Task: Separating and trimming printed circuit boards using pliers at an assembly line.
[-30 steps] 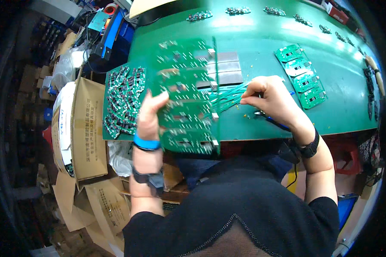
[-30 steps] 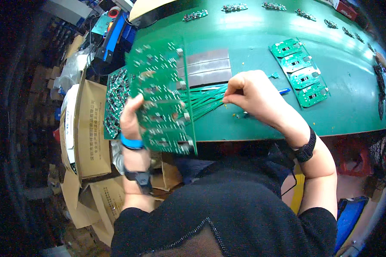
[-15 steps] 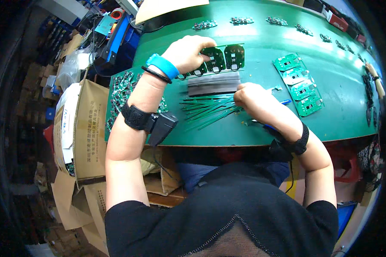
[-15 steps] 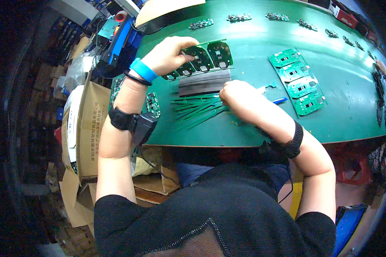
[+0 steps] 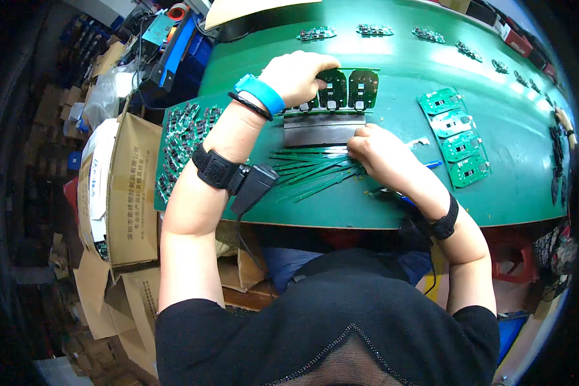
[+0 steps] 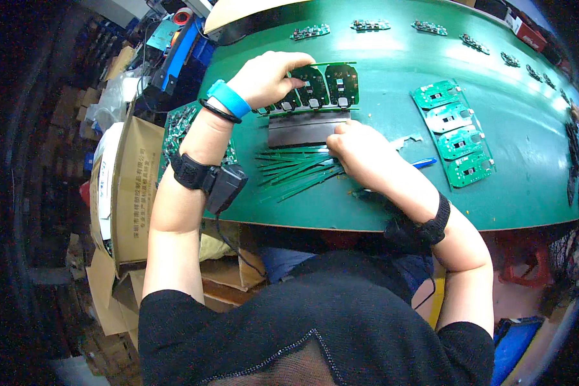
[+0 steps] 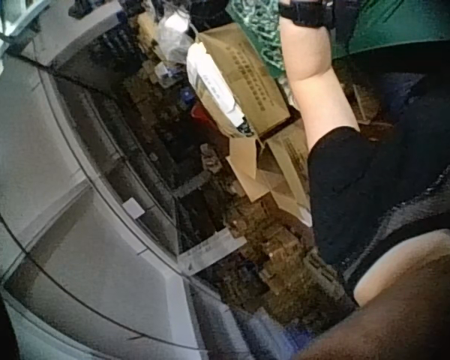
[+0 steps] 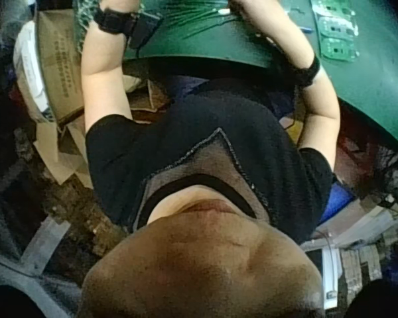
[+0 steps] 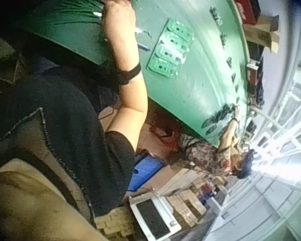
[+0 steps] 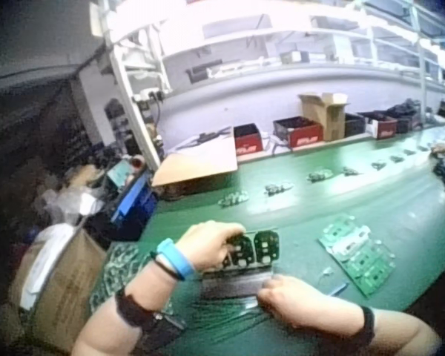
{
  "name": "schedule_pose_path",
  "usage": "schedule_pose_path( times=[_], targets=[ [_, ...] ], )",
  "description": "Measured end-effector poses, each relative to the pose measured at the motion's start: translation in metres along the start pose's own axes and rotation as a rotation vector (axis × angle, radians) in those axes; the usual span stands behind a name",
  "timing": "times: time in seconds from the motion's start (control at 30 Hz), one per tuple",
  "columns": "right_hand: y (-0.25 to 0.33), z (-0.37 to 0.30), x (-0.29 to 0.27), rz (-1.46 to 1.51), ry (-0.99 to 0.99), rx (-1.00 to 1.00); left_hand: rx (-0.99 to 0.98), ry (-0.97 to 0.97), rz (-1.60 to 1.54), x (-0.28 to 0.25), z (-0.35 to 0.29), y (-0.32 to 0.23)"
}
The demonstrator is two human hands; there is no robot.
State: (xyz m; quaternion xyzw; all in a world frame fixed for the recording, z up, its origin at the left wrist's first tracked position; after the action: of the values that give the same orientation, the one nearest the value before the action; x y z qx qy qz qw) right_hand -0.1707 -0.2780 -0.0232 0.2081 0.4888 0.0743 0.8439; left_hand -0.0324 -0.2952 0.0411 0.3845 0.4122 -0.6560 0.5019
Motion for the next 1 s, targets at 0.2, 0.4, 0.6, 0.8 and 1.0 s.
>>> schedule_pose_path(
  times=[0.2, 0.4, 0.6, 0.8, 1.0],
  targets=[
    [0.000, -0.001, -0.004, 0.009, 0.001, 0.014, 0.014, 0.039, 0.032, 0.005, 0.006, -0.005],
    [0.009, -0.001, -0.022, -0.044, 0.029, -0.015, 0.078, -0.117, 0.131, 0.015, 0.015, 0.012],
    [-0.027, -0.003, -0.043, -0.135, -0.113, 0.157, -0.023, 0.286, -0.375, 0.038, 0.048, 0.043],
    [-0.052, 0.001, -0.061, 0.083, -0.414, 0.379, -0.084, 0.220, -0.608, 0.011, 0.037, 0.030],
    [-0.062, -0.004, -0.055, 0.511, -0.375, 0.543, -0.141, 0.142, -0.696, -0.001, 0.020, 0.015]
  ],
)
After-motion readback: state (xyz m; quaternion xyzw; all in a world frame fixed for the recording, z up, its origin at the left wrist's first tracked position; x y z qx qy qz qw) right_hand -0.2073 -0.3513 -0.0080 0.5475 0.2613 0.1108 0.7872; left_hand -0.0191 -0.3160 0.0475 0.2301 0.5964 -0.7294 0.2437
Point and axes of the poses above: each hand's wrist, its own z-axis towards the middle knuckle, its own x-axis out of the palm, y = z × x, the point moved 7 cm from there along z, towards the middle knuckle, and after that the axes turned 11 degrees about -y, right-handed, at the moved point
